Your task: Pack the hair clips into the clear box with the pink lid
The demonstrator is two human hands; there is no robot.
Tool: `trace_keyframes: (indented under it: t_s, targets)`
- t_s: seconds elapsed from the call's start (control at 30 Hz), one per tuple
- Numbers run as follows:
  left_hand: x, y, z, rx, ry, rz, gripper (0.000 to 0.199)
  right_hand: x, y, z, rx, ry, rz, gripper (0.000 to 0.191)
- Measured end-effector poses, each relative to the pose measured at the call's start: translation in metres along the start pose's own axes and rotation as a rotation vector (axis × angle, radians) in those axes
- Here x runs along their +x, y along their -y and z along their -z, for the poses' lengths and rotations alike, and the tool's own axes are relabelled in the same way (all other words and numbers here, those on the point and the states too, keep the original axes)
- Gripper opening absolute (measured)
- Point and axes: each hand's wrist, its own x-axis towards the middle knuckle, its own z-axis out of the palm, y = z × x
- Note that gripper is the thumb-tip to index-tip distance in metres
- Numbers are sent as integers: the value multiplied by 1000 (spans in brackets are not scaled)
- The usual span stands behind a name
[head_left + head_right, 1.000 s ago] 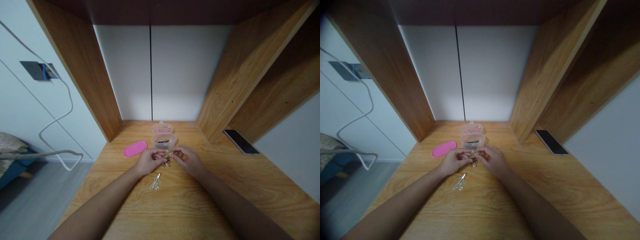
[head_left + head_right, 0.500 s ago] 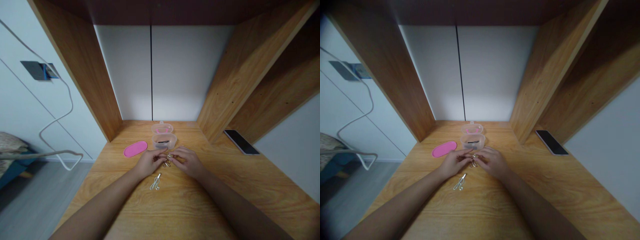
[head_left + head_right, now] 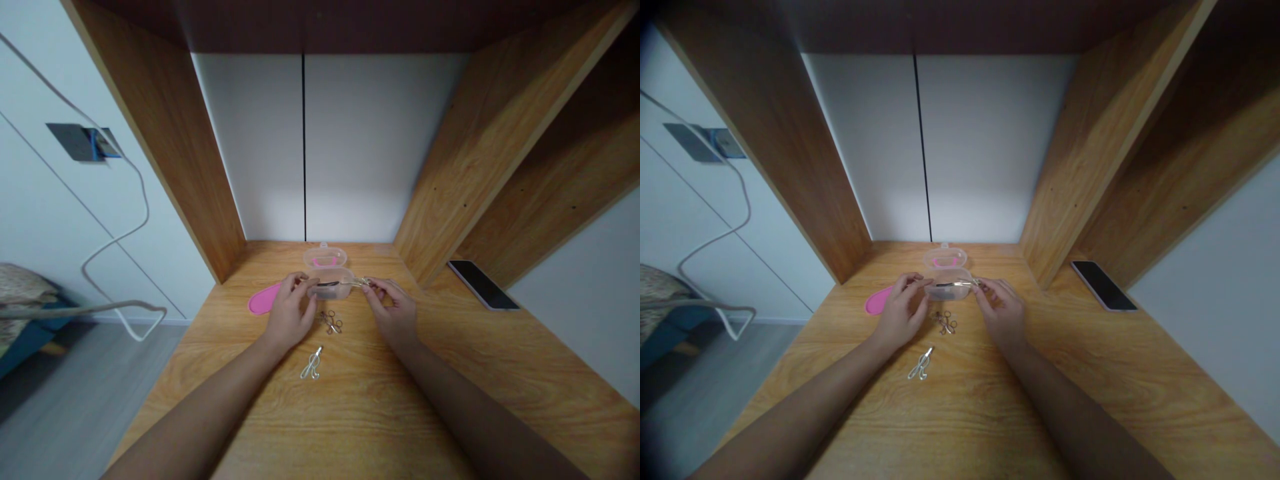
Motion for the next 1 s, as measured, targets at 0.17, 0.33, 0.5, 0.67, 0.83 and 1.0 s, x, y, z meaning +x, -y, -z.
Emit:
trace_keyframes:
  t_s: [0.17, 0.33, 0.5, 0.67, 0.83, 1.0]
  targets:
    - [0, 9, -9, 124, 77, 40, 50, 2, -14, -7, -16, -50, -110, 24]
    - [2, 14, -13, 75, 98, 89, 29, 4, -17, -9, -35, -26, -76, 24]
    - [3, 16, -14, 24, 81, 106, 16, 5, -14, -12, -71, 29, 5, 18]
    - [4, 15, -17, -10, 80, 102, 13, 4, -14, -17, -104, 98, 83, 16]
    - [5, 12, -17, -16, 81, 101, 11, 3, -18, -19, -194, 136, 108, 14]
    - [4, 12, -17, -15, 79, 101, 11, 4, -17, -19, -280, 139, 98, 13]
